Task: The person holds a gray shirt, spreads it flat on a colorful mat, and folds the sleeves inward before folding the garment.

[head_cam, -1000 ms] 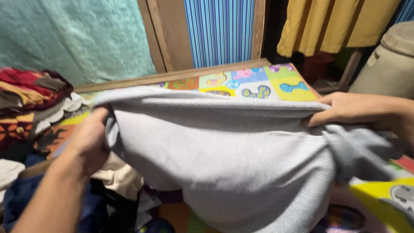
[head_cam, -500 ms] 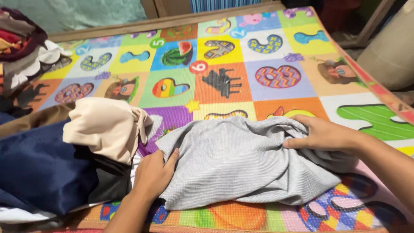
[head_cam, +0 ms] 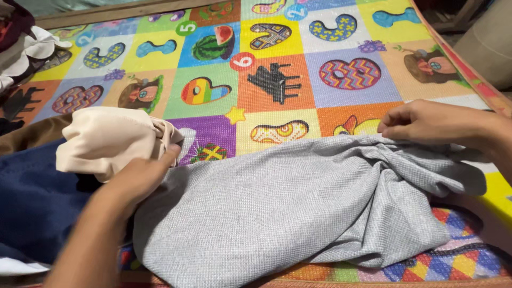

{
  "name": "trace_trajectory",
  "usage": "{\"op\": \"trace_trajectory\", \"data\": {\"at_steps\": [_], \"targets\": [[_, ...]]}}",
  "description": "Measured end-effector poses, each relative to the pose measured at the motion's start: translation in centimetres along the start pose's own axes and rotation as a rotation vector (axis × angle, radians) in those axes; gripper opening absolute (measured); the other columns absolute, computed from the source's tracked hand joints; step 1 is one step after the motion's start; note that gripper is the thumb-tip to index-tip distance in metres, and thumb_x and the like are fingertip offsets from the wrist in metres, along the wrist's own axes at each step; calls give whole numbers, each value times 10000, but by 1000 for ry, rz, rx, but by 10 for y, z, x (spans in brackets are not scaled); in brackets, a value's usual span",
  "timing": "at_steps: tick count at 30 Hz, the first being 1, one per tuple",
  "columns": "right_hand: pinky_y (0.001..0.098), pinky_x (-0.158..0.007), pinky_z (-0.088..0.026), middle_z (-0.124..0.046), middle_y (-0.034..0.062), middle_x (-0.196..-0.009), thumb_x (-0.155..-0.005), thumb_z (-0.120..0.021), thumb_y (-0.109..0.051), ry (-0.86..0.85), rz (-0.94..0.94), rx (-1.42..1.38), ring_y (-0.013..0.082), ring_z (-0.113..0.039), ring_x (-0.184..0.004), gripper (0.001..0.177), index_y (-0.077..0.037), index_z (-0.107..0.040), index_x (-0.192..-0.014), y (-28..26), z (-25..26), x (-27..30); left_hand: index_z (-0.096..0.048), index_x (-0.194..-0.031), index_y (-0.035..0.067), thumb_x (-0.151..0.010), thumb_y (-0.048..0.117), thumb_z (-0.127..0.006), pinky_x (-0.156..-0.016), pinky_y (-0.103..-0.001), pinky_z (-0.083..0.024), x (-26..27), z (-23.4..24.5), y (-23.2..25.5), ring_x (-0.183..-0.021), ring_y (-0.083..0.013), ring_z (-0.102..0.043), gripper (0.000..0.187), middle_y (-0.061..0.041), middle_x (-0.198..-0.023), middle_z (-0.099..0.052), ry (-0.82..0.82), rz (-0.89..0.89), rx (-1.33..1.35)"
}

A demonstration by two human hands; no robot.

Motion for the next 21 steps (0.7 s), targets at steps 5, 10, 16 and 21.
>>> {"op": "trace_trajectory", "data": {"at_steps": [5,10,16,21], "targets": [[359,-958,-547,-729,103,-1156,-921,-714,-435,55,-186,60,224,-685,-1058,446,-147,-731,-1262,-46,-3,34,-690,-1295,82,-838,593,-654,-1037,-505,-464,-13,-34,20,-1180,-439,-638,686,-258,-1227,-682,234,-108,-180],[369,-968,-554,-761,111,-1085,-837,-782,-408,47,10,306,260,-695,-1038,359,-114,-839,-1036,-49,-14,16,-724,-1261,121,-745,413,-773,-1004,-415,-535,-29,-60,28,-1118,-354,-719,595,-204,-1200,-745,-129,-200,-347],[458,-859,-580,-782,157,-961,-881,-722,-304,491,55,295,347,-757,-853,289,-144,-810,-1105,-44,23,0,-610,-1346,-13,-757,397,-754,-909,-428,-570,-34,-19,39,-1066,-291,-728,731,-164,-1168,-749,-274,-187,127],[519,-909,-482,-767,181,-901,-959,-701,-340,811,61,270,365,-719,-849,290,-146,-792,-1154,-78,56,14,-474,-1359,-33,-700,437,-924,-991,-435,-471,-36,17,74,-1225,-362,-555,926,-265,-1286,-561,413,-510,-55]]}}
Point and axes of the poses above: each hand's wrist, its own x-axis away from the middle knuckle, its own z-axis out of the back of the hand, y = z × x, the point moved 5 cm from there along -x, towards the middle knuckle
